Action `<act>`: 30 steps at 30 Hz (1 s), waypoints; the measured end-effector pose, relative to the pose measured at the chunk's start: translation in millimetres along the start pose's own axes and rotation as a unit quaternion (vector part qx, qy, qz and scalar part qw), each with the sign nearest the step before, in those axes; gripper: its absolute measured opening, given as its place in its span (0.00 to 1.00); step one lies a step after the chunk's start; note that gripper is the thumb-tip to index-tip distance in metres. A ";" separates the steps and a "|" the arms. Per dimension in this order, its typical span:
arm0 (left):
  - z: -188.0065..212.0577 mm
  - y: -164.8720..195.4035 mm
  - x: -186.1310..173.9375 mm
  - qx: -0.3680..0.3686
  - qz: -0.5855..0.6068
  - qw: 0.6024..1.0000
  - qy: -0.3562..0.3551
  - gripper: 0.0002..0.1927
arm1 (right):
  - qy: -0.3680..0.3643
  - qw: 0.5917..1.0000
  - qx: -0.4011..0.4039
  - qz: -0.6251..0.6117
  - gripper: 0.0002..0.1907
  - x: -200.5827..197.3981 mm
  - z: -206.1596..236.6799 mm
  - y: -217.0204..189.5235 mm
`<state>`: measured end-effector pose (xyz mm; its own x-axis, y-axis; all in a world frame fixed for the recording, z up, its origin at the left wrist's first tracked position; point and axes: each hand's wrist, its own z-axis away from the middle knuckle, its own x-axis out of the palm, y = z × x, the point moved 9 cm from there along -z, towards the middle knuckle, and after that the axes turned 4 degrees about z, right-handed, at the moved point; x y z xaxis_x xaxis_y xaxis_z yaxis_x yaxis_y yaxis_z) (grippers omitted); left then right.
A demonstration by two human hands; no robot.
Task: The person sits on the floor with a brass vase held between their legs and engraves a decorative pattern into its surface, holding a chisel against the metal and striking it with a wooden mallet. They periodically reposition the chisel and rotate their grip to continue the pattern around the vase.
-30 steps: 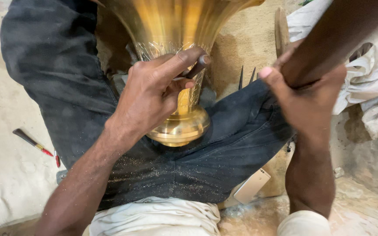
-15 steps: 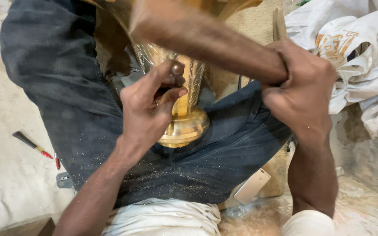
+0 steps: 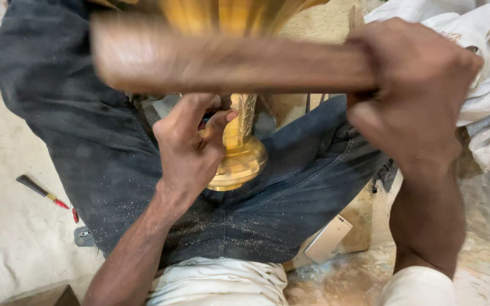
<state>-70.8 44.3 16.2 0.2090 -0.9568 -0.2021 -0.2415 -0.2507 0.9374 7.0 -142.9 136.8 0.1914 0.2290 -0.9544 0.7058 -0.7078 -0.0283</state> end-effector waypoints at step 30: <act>-9.4 3.3 6.4 0.009 -0.003 1.000 -0.023 0.23 | -0.031 0.994 0.095 -0.044 0.21 4.3 2.3 5.0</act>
<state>-61.3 38.7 20.8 0.1674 -0.9611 -0.2197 -0.2568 -0.2577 0.9315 9.8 -147.0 131.9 0.0879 0.2574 -0.9623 0.5748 -0.8021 -0.1620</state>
